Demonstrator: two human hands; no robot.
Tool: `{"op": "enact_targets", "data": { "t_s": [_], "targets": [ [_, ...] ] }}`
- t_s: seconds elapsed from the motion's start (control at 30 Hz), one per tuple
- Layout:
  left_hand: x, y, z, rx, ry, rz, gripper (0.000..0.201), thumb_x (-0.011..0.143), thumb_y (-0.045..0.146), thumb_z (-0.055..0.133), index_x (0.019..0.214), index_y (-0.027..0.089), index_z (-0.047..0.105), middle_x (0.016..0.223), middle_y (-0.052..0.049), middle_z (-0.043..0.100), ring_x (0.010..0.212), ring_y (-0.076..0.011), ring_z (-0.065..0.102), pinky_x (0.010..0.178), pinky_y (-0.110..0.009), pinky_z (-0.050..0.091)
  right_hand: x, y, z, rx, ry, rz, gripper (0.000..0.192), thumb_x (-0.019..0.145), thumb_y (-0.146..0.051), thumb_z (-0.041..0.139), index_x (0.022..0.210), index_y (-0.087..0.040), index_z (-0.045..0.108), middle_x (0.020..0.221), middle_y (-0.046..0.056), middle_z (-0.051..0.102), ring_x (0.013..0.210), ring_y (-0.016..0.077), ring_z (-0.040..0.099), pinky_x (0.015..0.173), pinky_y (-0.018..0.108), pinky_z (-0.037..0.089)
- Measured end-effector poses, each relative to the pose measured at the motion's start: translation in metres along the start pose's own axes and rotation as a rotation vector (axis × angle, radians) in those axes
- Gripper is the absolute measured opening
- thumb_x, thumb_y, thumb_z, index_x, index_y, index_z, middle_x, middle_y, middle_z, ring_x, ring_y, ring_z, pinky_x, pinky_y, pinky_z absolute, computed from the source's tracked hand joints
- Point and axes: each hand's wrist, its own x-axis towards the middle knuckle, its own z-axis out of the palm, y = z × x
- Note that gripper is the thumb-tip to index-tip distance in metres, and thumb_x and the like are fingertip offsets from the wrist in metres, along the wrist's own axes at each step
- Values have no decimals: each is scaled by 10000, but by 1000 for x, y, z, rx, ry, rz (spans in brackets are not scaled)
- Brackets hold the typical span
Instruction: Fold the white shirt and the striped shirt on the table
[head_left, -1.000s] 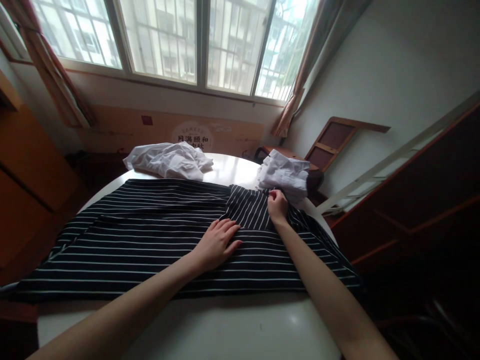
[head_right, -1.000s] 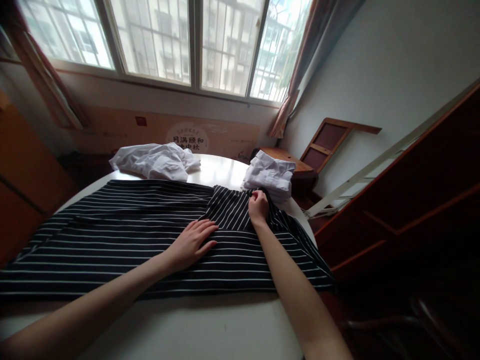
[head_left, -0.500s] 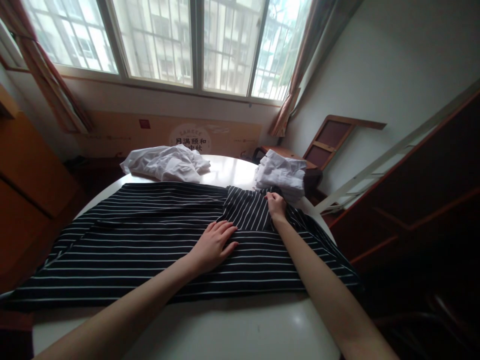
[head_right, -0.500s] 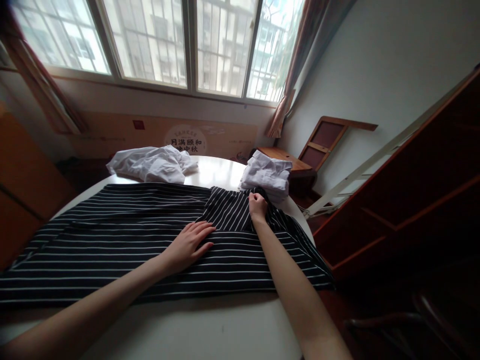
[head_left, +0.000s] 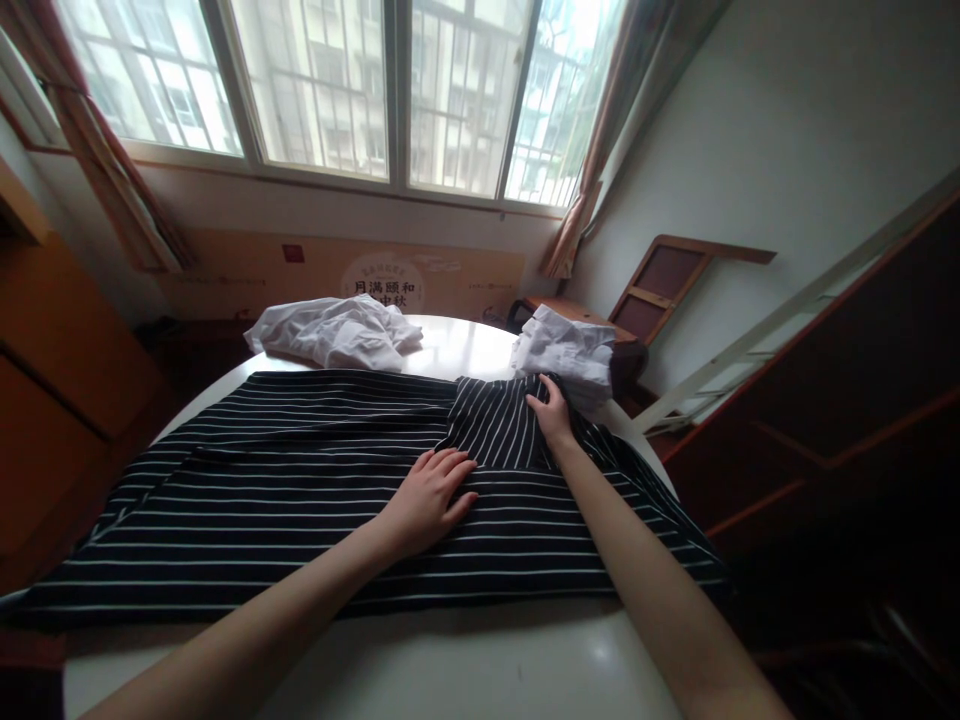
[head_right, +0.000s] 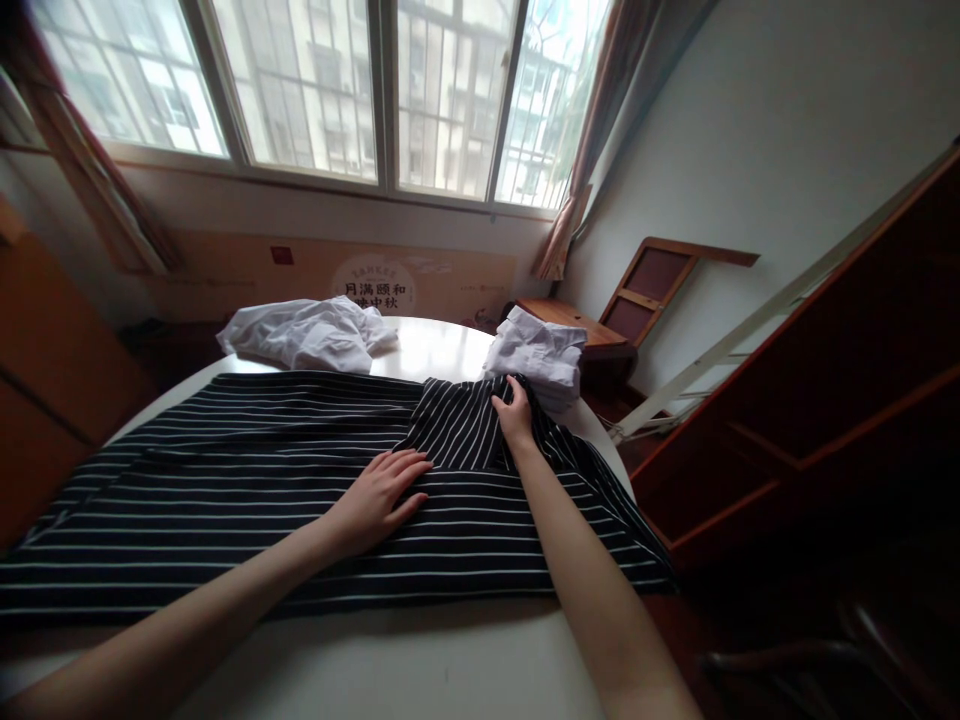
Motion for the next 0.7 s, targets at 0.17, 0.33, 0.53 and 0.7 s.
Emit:
{"op": "enact_targets", "data": {
  "t_s": [0.17, 0.33, 0.53, 0.7],
  "targets": [
    [0, 0, -1, -9, -1, -4, 403, 862, 408, 340, 1206, 224, 443, 1267, -47, 475, 1208, -197, 356, 1024, -408, 243, -14, -18, -4, -251, 79, -186, 482, 659, -107, 469, 1138, -146, 503, 1182, 143, 473, 1141, 273, 408, 978, 453, 316],
    [0, 0, 0, -8, 0, 2, 411, 863, 415, 333, 1213, 228, 436, 1275, -50, 466, 1211, -198, 353, 1025, -410, 238, -26, -43, -9, -338, 89, -401, 468, 784, -192, 416, 1248, -144, 393, 1328, 146, 331, 1248, 281, 265, 1031, 497, 210],
    [0, 0, 0, -4, 12, 7, 404, 859, 405, 344, 1204, 222, 447, 1264, -58, 477, 1201, -204, 364, 1023, -409, 243, -32, -39, 7, -415, -504, -536, 403, 801, -305, 468, 1191, -206, 491, 1288, 93, 450, 1229, 239, 348, 1003, 443, 302],
    [-1, 1, -1, -4, 12, 11, 401, 860, 403, 339, 1201, 222, 448, 1267, -56, 475, 1194, -201, 371, 1021, -405, 245, -31, -27, 15, -447, -587, -473, 367, 801, -332, 483, 1128, -180, 553, 1268, 110, 476, 1206, 232, 390, 998, 426, 315]
  ]
}}
